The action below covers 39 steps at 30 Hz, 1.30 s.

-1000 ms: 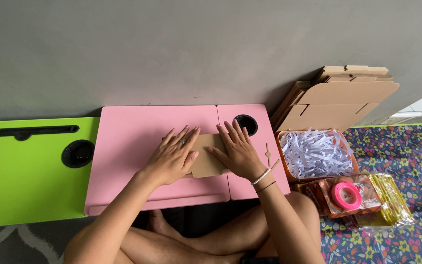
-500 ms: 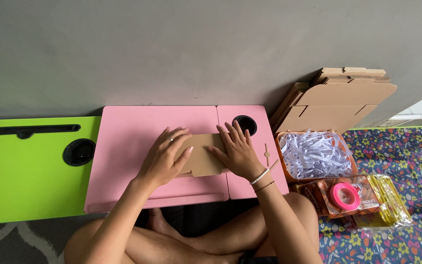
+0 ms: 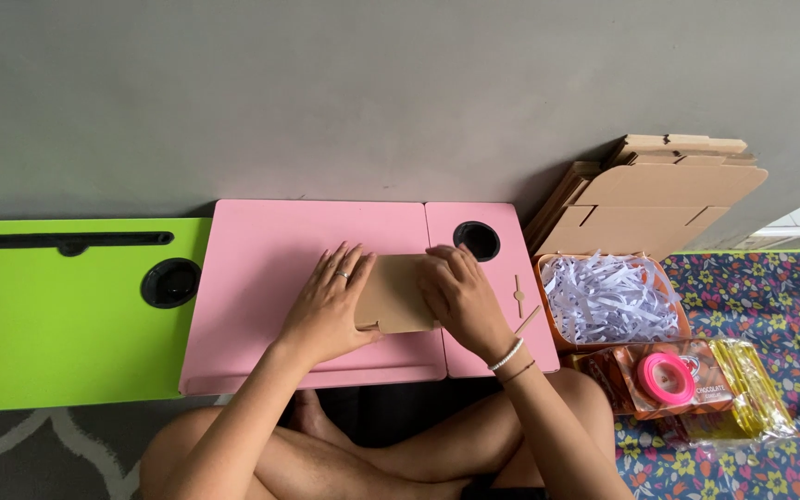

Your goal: Assembling a cardboard gift box by folding and tucking tabs.

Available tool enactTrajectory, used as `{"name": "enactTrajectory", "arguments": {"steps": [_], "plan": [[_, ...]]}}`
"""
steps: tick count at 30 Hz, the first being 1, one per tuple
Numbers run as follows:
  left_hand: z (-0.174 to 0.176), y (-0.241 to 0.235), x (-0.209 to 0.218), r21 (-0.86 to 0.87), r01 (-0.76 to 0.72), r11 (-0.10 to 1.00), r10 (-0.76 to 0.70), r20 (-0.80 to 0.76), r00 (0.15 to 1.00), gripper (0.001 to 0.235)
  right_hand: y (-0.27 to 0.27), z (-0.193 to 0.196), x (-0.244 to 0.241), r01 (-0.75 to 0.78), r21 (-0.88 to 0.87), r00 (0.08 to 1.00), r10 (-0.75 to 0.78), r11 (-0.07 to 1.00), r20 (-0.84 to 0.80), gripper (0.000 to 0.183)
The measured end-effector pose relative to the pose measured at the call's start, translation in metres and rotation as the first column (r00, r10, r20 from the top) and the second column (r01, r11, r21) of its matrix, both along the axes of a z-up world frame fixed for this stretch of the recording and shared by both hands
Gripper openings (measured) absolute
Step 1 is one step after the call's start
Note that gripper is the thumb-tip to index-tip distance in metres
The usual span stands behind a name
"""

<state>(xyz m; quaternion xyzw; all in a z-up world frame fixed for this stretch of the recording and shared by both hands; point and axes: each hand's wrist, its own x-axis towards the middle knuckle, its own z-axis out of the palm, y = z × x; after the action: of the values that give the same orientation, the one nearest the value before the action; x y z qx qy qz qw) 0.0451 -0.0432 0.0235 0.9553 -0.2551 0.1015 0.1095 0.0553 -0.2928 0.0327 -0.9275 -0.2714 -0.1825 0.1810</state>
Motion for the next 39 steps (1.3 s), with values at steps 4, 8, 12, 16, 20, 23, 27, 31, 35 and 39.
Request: {"name": "enactTrajectory", "arguments": {"steps": [4,8,12,16,20,23,27,31,35,39], "plan": [[-0.004,0.0,0.001,0.031,-0.012,0.999,0.012,0.009,1.0,0.118,0.0,0.019,-0.029,-0.24,0.194,0.965,0.256,0.951,-0.061,0.041],[-0.005,0.001,0.004,0.069,-0.024,0.997,0.024,0.0,1.0,0.122,0.004,0.029,-0.034,-0.343,0.202,0.933,0.358,0.917,-0.042,0.035],[-0.005,-0.001,0.003,0.074,-0.019,0.997,0.023,-0.051,0.998,0.122,0.004,0.032,-0.035,-0.368,0.199,0.924,0.381,0.909,-0.031,0.028],[-0.009,-0.001,0.005,0.1,-0.027,0.995,0.028,-0.012,1.0,0.123,0.009,0.019,-0.037,-0.382,0.175,0.924,0.377,0.907,0.063,0.02],[-0.012,0.001,0.008,0.089,-0.02,0.996,0.022,-0.026,0.999,0.124,0.011,0.01,-0.037,-0.382,0.2,0.923,0.364,0.902,0.125,0.013],[0.006,0.001,0.001,0.049,-0.008,0.999,0.011,-0.072,0.997,0.123,0.012,0.014,-0.04,-0.364,0.203,0.931,0.349,0.909,0.107,0.013],[-0.011,0.001,0.005,0.138,-0.018,0.99,0.028,-0.069,0.997,0.12,0.013,0.02,-0.042,-0.366,0.173,0.929,0.347,0.914,0.129,0.008],[-0.007,-0.003,0.004,0.196,-0.033,0.98,0.041,-0.039,0.998,0.124,0.0,0.018,-0.044,-0.289,0.318,0.936,0.337,0.903,-0.106,0.031],[-0.002,-0.004,0.003,0.201,-0.054,0.978,0.071,-0.075,0.995,0.121,-0.005,0.016,-0.049,-0.107,0.382,0.954,0.203,0.918,-0.221,0.068],[-0.001,-0.002,0.003,0.156,-0.054,0.986,0.071,-0.103,0.992,0.126,-0.006,0.017,-0.051,0.052,0.172,0.975,-0.013,0.984,-0.223,0.095]]}}
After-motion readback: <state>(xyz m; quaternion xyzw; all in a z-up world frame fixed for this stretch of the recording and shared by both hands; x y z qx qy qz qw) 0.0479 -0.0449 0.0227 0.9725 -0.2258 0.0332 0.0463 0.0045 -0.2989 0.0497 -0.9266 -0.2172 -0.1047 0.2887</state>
